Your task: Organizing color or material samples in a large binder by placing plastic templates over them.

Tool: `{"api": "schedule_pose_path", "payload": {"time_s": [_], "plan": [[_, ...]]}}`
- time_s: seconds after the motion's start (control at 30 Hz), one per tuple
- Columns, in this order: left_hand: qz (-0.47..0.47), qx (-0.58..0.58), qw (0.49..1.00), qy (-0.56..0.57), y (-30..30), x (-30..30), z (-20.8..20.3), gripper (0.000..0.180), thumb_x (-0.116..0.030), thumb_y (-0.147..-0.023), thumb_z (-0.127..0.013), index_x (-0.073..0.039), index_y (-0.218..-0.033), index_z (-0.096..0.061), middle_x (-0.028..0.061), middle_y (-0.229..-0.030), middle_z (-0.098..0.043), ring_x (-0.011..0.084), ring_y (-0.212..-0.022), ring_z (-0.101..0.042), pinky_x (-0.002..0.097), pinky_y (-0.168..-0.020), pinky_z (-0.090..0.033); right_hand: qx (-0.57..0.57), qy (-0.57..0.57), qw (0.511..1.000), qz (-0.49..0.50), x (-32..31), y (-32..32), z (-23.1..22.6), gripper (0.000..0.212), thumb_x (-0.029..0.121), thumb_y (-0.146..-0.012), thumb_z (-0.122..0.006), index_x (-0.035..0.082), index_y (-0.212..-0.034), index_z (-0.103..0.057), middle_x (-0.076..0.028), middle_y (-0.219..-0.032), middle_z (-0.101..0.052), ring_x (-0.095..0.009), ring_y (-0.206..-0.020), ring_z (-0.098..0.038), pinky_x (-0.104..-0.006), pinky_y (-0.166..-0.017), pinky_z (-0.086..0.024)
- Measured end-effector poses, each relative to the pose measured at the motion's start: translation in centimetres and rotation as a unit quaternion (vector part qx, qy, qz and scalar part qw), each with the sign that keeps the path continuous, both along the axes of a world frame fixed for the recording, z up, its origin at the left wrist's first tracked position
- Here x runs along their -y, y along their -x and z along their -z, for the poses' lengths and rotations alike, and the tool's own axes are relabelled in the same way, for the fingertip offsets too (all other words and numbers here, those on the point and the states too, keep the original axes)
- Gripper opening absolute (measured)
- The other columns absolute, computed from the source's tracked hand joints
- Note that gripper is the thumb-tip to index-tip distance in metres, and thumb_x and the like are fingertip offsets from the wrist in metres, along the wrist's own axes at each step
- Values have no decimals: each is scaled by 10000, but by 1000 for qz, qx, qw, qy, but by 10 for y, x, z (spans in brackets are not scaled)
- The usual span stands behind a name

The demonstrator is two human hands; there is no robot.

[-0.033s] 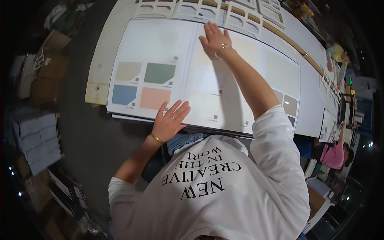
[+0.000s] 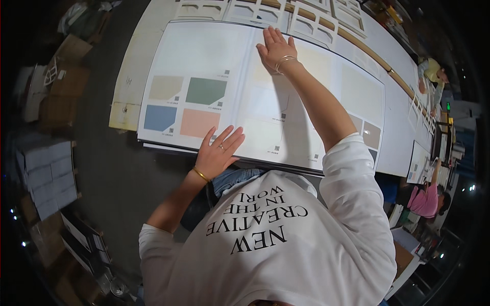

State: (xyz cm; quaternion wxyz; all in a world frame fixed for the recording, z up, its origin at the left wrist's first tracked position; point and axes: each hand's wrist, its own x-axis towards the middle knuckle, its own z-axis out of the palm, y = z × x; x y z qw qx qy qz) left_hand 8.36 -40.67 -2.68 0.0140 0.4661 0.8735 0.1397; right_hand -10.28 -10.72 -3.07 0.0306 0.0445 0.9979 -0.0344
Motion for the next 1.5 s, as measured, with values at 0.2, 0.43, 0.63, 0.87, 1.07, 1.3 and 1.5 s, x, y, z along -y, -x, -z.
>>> {"api": "schedule_pose_path", "payload": {"time_s": [0.2,0.43,0.63,0.87,1.07,1.3,1.5], "plan": [[2,-40,999,16,-2,6,1,784,-404,-738,-720,-173,-1426,-425,-19,-1523,-359,173,-1388,-338,457,-1146,-227,-57,-4,991,-119,32,-52,7,609,398,-972,-381,124,-1505,-271,-54,-1579,-242,-230,-1460,-209,-534,-1161,-158],[69,171,972,-149,15,15,-5,510,-211,-802,-668,-103,-1292,-572,77,-1412,-502,258,-1334,-428,464,-1119,-273,38,84,970,-227,85,-225,-34,655,333,-925,-508,113,-1500,-283,-77,-1568,-261,-236,-1454,-228,-544,-1161,-135],[-243,24,953,-181,122,99,30,536,-139,-875,-615,57,-1350,-461,231,-1434,-429,362,-1335,-403,435,-1113,-299,43,369,919,-131,86,-312,-45,360,310,-933,-552,112,-1225,-621,-77,-1298,-596,-229,-1264,-512,-474,-1154,-235],[-377,74,915,-124,163,162,46,700,-291,-826,-741,20,-1370,-429,266,-1326,-477,399,-1226,-469,434,-1047,-362,-369,180,832,373,-65,-382,-43,466,130,-802,-715,21,-1232,-575,-134,-1045,-621,-233,-938,-589,-356,-816,-474],[-439,-12,898,-37,157,154,37,649,-394,-791,-757,-77,-1311,-534,194,-1228,-514,323,-1192,-471,453,-1000,-376,-262,75,722,636,-213,-473,20,468,381,-790,-706,146,-1192,-653,-99,-1054,-677,-259,-1020,-636,-452,-907,-426],[-460,22,888,7,182,169,49,638,-464,-777,-742,-89,-1272,-593,156,-1195,-540,325,-1118,-533,459,-962,-419,-320,226,678,622,-204,-459,7,347,311,-784,-762,67,-1026,-712,-27,-885,-690,-175,-819,-642,-312,-781,-454],[-488,0,868,84,173,144,34,654,-430,-765,-761,-39,-1260,-590,182,-1175,-539,338,-1086,-549,431,-939,-446,-415,471,567,533,-198,-456,-56,173,189,-834,-750,79,-945,-675,52,-769,-613,-38,-600,-462,-198,-532,-333]]}}
